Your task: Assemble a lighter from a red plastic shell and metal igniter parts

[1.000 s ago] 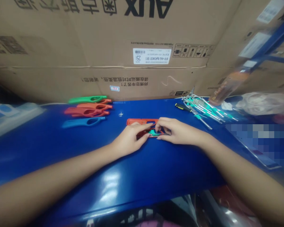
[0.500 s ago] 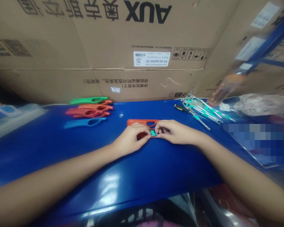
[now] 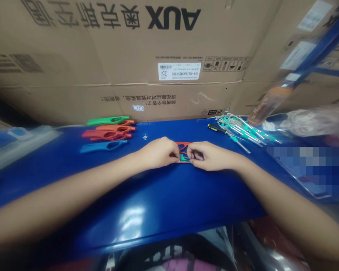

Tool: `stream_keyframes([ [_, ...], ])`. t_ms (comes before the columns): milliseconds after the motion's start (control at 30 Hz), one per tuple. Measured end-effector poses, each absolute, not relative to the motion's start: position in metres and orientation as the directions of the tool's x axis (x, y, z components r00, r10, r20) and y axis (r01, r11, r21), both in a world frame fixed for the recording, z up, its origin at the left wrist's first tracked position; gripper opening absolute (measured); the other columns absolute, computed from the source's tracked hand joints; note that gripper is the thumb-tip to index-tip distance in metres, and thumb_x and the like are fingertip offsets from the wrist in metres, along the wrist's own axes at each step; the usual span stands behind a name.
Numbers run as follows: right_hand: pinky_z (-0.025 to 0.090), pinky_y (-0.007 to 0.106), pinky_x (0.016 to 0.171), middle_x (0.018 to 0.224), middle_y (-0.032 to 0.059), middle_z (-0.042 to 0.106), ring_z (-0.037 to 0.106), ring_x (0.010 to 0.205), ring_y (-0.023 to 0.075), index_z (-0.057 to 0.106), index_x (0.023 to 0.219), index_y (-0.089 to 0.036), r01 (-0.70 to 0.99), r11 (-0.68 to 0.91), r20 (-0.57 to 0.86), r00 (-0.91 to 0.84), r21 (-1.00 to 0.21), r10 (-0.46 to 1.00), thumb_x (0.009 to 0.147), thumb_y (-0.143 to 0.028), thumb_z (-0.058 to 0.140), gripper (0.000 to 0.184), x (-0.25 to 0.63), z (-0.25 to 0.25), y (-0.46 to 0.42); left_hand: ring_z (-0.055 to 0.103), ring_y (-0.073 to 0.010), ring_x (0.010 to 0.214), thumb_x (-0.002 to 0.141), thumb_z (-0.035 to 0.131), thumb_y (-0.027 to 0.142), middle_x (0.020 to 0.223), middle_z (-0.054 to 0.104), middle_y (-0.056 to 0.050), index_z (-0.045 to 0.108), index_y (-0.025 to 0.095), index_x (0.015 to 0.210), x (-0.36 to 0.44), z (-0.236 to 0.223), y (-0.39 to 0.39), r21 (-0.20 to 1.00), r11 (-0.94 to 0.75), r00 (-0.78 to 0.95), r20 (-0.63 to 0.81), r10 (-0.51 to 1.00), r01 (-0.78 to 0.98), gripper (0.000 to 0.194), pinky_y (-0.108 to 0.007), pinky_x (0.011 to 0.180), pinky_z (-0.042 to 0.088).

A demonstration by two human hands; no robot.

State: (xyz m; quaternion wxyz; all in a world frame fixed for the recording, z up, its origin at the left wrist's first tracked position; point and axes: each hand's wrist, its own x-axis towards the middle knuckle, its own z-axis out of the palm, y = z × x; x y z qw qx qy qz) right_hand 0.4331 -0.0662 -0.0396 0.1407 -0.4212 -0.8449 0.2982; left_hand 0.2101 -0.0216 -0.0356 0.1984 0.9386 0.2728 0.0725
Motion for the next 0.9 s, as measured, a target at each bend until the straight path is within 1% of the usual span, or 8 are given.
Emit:
stream_keyframes([
  [167,0.034,0.023,0.056,0.068,-0.0039,0.052,0.043,0.058,0.0102,0.054,0.082,-0.019,0.645,0.445,-0.036,-0.591,-0.621,0.806,0.073,-0.010,0.055,0.013,0.432,-0.038,-0.066,0.069,-0.0164,0.075,0.082,0.069,0.019,0.085,0.077,-0.002,0.079,0.023,0.079,0.218,-0.024,-0.017,0.319,-0.788,0.839,-0.046,0.543,0.527,0.011,-0.024,0.067,0.046],
  [300,0.033,0.023,0.056,0.068,-0.0043,0.052,0.042,0.058,0.0100,0.052,0.081,-0.019,0.640,0.439,-0.039,-0.591,-0.630,0.806,0.074,-0.009,0.054,0.013,0.433,-0.038,-0.066,0.066,-0.0150,0.069,0.079,0.069,0.021,0.083,0.076,-0.001,0.079,0.023,0.076,0.224,-0.019,-0.017,0.249,-0.794,0.829,-0.082,0.554,0.555,0.010,-0.024,0.057,0.038],
  [500,0.033,0.023,0.056,0.068,-0.0046,0.051,0.044,0.059,0.0104,0.049,0.082,-0.020,0.627,0.468,-0.013,-0.606,-0.623,0.796,0.075,-0.009,0.056,0.015,0.436,-0.039,-0.065,0.060,-0.0148,0.062,0.073,0.070,0.017,0.073,0.071,0.000,0.078,0.024,0.072,0.228,-0.021,-0.011,0.233,-0.821,0.849,-0.046,0.526,0.521,0.011,-0.026,0.054,0.035],
  [633,0.033,0.022,0.054,0.067,-0.0043,0.051,0.042,0.058,0.0101,0.049,0.081,-0.020,0.619,0.467,0.000,-0.602,-0.632,0.798,0.079,-0.009,0.056,0.013,0.437,-0.040,-0.064,0.059,-0.0151,0.061,0.072,0.071,0.016,0.069,0.069,0.000,0.078,0.025,0.069,0.228,-0.023,-0.007,0.257,-0.845,0.876,-0.013,0.483,0.469,0.011,-0.026,0.055,0.036],
  [733,0.033,0.021,0.053,0.066,-0.0045,0.051,0.042,0.057,0.0097,0.048,0.080,-0.020,0.623,0.445,-0.016,-0.592,-0.643,0.806,0.079,-0.010,0.056,0.013,0.437,-0.041,-0.063,0.061,-0.0145,0.062,0.071,0.075,0.018,0.072,0.070,0.001,0.077,0.023,0.074,0.225,-0.022,-0.006,0.298,-0.836,0.875,0.003,0.483,0.461,0.006,-0.024,0.054,0.037],
  [833,0.033,0.021,0.053,0.065,-0.0052,0.051,0.043,0.056,0.0094,0.047,0.078,-0.021,0.635,0.407,-0.046,-0.573,-0.657,0.818,0.080,-0.012,0.058,0.014,0.436,-0.041,-0.063,0.064,-0.0137,0.065,0.072,0.078,0.022,0.075,0.072,0.001,0.077,0.021,0.082,0.219,-0.023,-0.005,0.386,-0.794,0.862,-0.003,0.508,0.469,0.010,-0.022,0.055,0.039],
  [900,0.033,0.022,0.053,0.064,-0.0054,0.050,0.042,0.055,0.0094,0.046,0.077,-0.021,0.646,0.399,-0.055,-0.564,-0.651,0.824,0.080,-0.013,0.058,0.015,0.435,-0.040,-0.062,0.065,-0.0131,0.066,0.077,0.076,0.026,0.076,0.073,0.001,0.076,0.020,0.085,0.214,-0.026,-0.004,0.472,-0.753,0.853,0.003,0.522,0.459,0.010,-0.022,0.057,0.042],
])
